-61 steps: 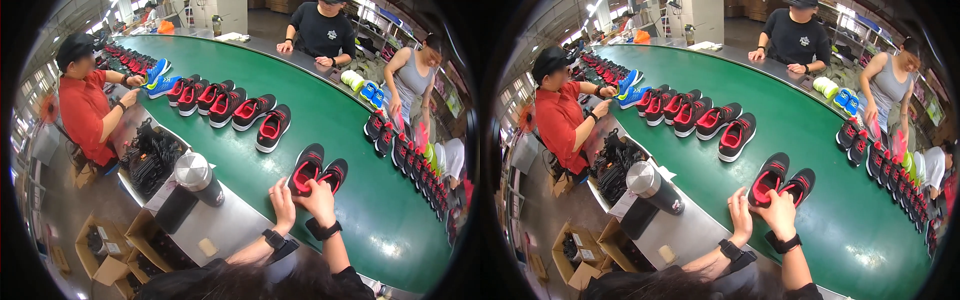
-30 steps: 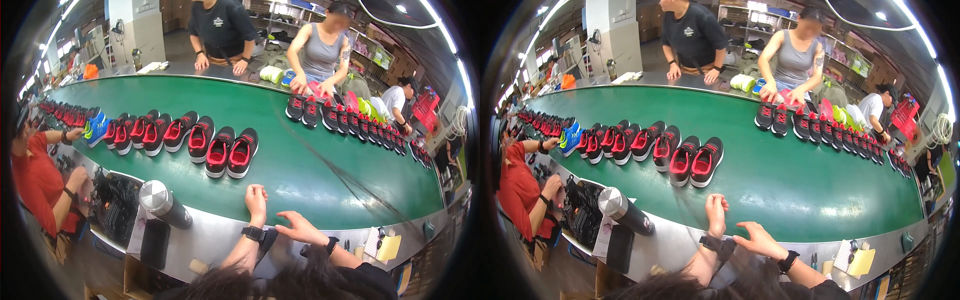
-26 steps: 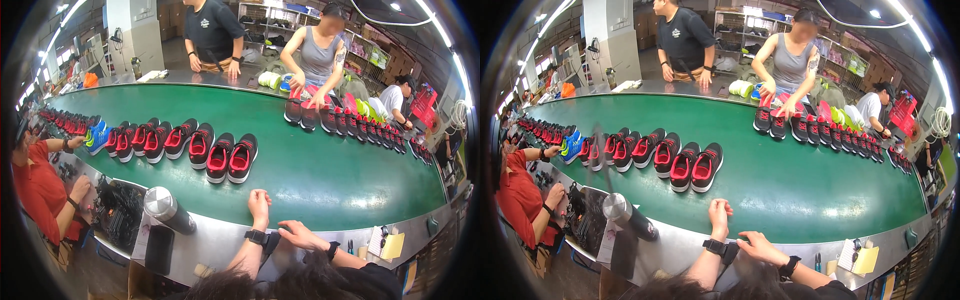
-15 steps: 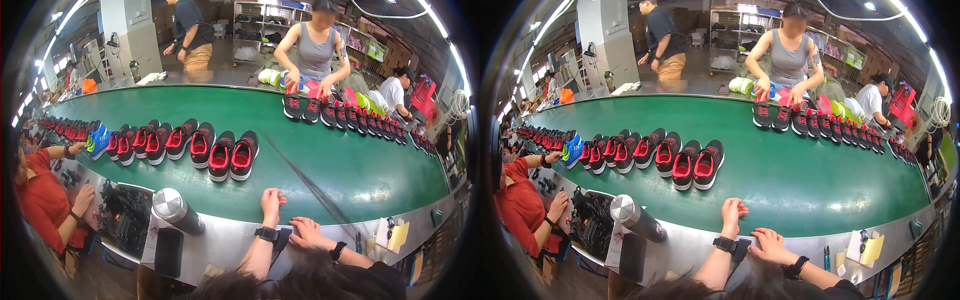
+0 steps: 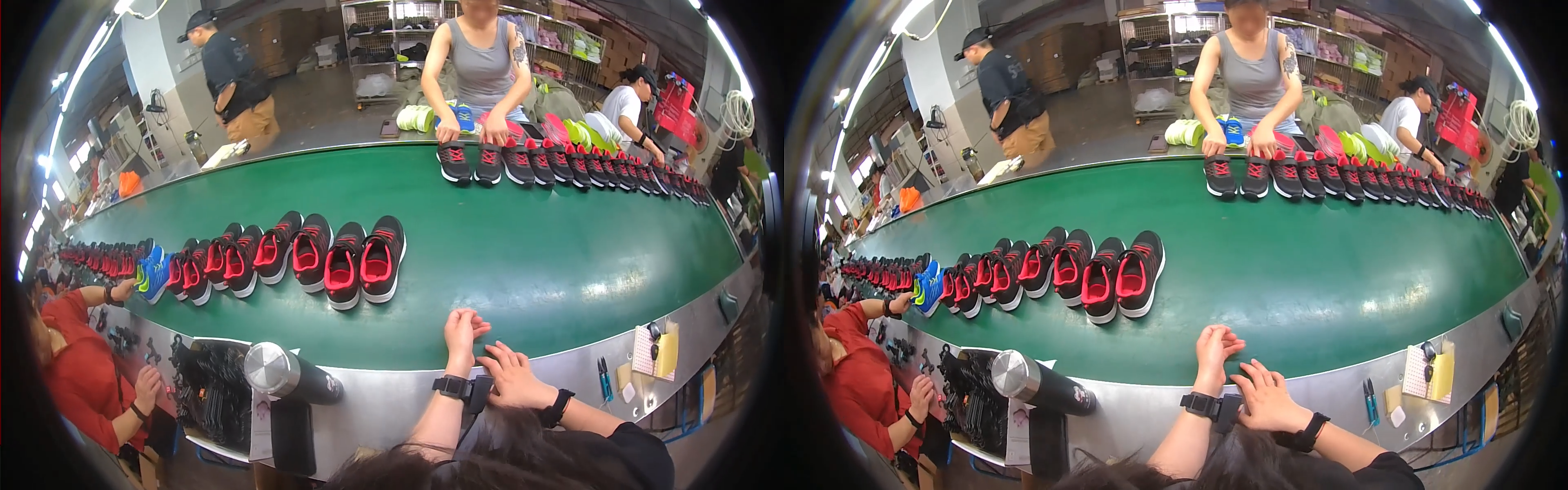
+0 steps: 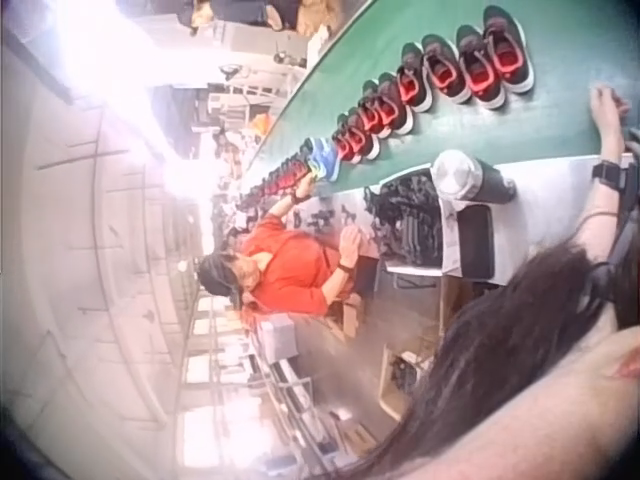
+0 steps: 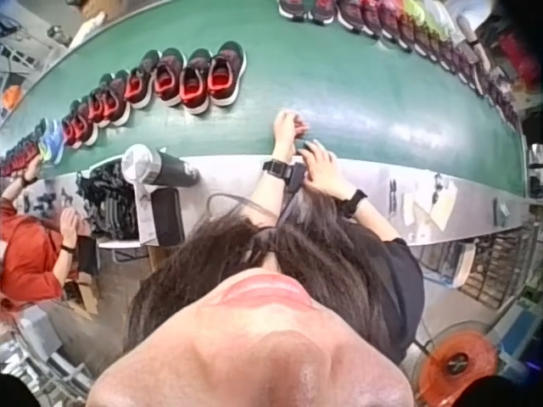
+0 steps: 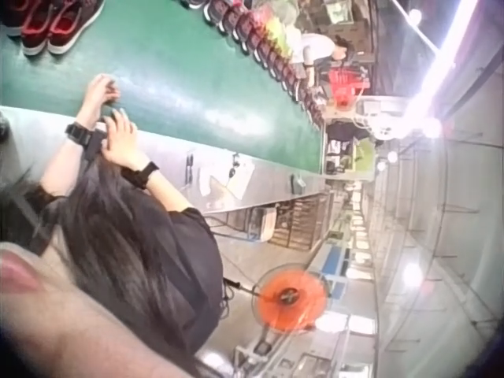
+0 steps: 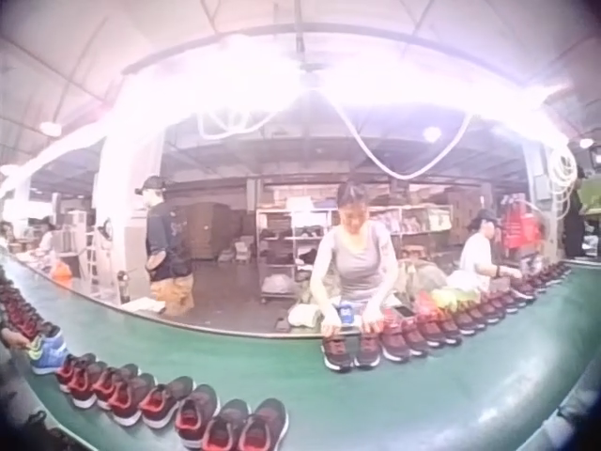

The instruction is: Inspecting shoes for quality and organizing them on an assembly line conveyor.

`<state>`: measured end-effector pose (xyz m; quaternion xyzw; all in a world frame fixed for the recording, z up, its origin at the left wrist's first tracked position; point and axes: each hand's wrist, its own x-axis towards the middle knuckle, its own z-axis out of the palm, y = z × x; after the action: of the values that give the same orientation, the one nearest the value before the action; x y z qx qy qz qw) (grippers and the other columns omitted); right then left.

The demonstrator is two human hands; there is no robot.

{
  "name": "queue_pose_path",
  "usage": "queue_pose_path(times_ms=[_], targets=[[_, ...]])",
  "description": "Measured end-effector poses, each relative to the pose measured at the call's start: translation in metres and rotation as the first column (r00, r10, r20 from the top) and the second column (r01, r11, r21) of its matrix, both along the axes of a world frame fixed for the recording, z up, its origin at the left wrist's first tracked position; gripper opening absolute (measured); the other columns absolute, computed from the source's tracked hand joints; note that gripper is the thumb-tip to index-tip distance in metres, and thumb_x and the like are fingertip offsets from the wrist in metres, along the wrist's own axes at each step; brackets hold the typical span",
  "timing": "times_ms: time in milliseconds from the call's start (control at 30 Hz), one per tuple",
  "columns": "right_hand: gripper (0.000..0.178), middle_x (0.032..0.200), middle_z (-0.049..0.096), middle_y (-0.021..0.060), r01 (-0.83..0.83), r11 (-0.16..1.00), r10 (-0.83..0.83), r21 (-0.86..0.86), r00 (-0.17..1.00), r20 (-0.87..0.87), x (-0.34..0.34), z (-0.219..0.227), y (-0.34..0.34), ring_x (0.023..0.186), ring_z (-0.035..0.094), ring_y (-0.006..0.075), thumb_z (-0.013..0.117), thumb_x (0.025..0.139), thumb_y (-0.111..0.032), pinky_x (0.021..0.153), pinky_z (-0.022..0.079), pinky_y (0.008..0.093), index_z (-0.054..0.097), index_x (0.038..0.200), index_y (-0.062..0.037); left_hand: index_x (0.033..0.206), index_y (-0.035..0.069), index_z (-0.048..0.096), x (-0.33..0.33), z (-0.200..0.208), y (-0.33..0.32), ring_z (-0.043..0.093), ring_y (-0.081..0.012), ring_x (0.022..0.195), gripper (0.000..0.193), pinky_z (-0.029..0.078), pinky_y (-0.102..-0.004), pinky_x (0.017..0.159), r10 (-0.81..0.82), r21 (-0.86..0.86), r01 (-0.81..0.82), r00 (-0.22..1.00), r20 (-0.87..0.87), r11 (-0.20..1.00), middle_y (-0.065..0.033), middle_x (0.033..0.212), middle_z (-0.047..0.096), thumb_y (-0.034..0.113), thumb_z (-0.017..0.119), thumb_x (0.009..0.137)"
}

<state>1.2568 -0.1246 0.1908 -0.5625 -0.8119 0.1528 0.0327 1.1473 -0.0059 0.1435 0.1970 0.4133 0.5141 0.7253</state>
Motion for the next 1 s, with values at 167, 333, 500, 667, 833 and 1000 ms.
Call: queue_pose_path(times_ms=[167, 333, 500, 667, 833, 1000], targets=[[0.072, 0.142, 0.032, 0.0204, -0.008, 1.000, 0.008, -0.008, 0.999, 0.032, 0.000, -0.002, 0.002, 0.137, 0.024, 0.0380, 0.062, 0.073, -0.034, 0.105, 0.023, 0.0537, 0.038, 0.135, -0.0073, 0.097, 0.001, 0.052, 0.002, -0.006, 0.002, 0.065, -0.0223, 0.068, 0.014, 0.056, -0.0298, 0.062, -0.016, 0.011, 0.015, 0.998, 0.061, 1.000, -0.0118, 0.083, 0.058, 0.014, 0.050, 0.092], [0.075, 0.142, 0.033, 0.0203, -0.016, 0.998, 0.015, 0.056, 1.000, 0.026, 0.005, -0.014, -0.002, 0.137, 0.025, 0.0372, 0.062, 0.068, -0.032, 0.105, 0.023, 0.0514, 0.040, 0.135, -0.0073, 0.094, 0.003, 0.053, 0.011, -0.009, 0.001, 0.066, -0.0217, 0.069, 0.018, 0.056, -0.0299, 0.062, 0.001, 0.068, -0.007, 0.996, 0.092, 0.998, -0.0094, 0.078, 0.059, 0.020, 0.052, 0.094], [0.081, 0.139, 0.037, 0.0182, -0.005, 0.990, 0.009, 0.138, 1.000, -0.027, 0.014, -0.028, -0.005, 0.134, 0.029, 0.0381, 0.066, 0.059, -0.032, 0.103, 0.026, 0.0495, 0.042, 0.133, -0.0085, 0.096, 0.002, 0.054, 0.012, -0.009, 0.000, 0.065, -0.0197, 0.066, 0.028, 0.055, -0.0279, 0.061, -0.007, 0.102, -0.003, 0.995, 0.101, 0.995, -0.0102, 0.081, 0.059, 0.030, 0.056, 0.093], [0.071, 0.144, 0.033, 0.0213, 0.018, 0.995, -0.016, 0.102, 1.000, -0.020, 0.009, -0.013, -0.010, 0.136, 0.027, 0.0399, 0.056, 0.071, -0.027, 0.106, 0.028, 0.0491, 0.039, 0.139, -0.0136, 0.095, 0.003, 0.054, 0.014, -0.007, 0.000, 0.063, -0.0157, 0.068, 0.029, 0.056, -0.0278, 0.062, -0.016, 0.166, 0.012, 1.000, 0.024, 0.986, -0.0079, 0.081, 0.058, 0.032, 0.057, 0.093], [0.067, 0.141, 0.037, 0.0225, -0.060, 0.992, 0.061, 0.108, 0.998, -0.004, 0.009, 0.003, -0.007, 0.133, 0.032, 0.0403, 0.056, 0.074, -0.026, 0.104, 0.031, 0.0499, 0.040, 0.137, -0.0100, 0.095, 0.004, 0.055, 0.013, -0.007, 0.001, 0.061, -0.0137, 0.069, 0.030, 0.055, -0.0266, 0.062, -0.005, 0.190, 0.003, 1.000, 0.007, 0.982, -0.0064, 0.081, 0.057, 0.034, 0.058, 0.093], [0.073, 0.142, 0.037, 0.0241, -0.104, 0.978, 0.110, 0.179, 0.994, -0.021, 0.017, -0.013, -0.005, 0.133, 0.032, 0.0410, 0.057, 0.071, -0.026, 0.103, 0.030, 0.0517, 0.037, 0.139, -0.0050, 0.095, 0.004, 0.055, 0.015, -0.008, 0.005, 0.061, -0.0131, 0.067, 0.032, 0.054, -0.0253, 0.060, -0.041, 0.204, 0.044, 0.999, -0.019, 0.978, -0.0052, 0.080, 0.057, 0.036, 0.059, 0.093]])
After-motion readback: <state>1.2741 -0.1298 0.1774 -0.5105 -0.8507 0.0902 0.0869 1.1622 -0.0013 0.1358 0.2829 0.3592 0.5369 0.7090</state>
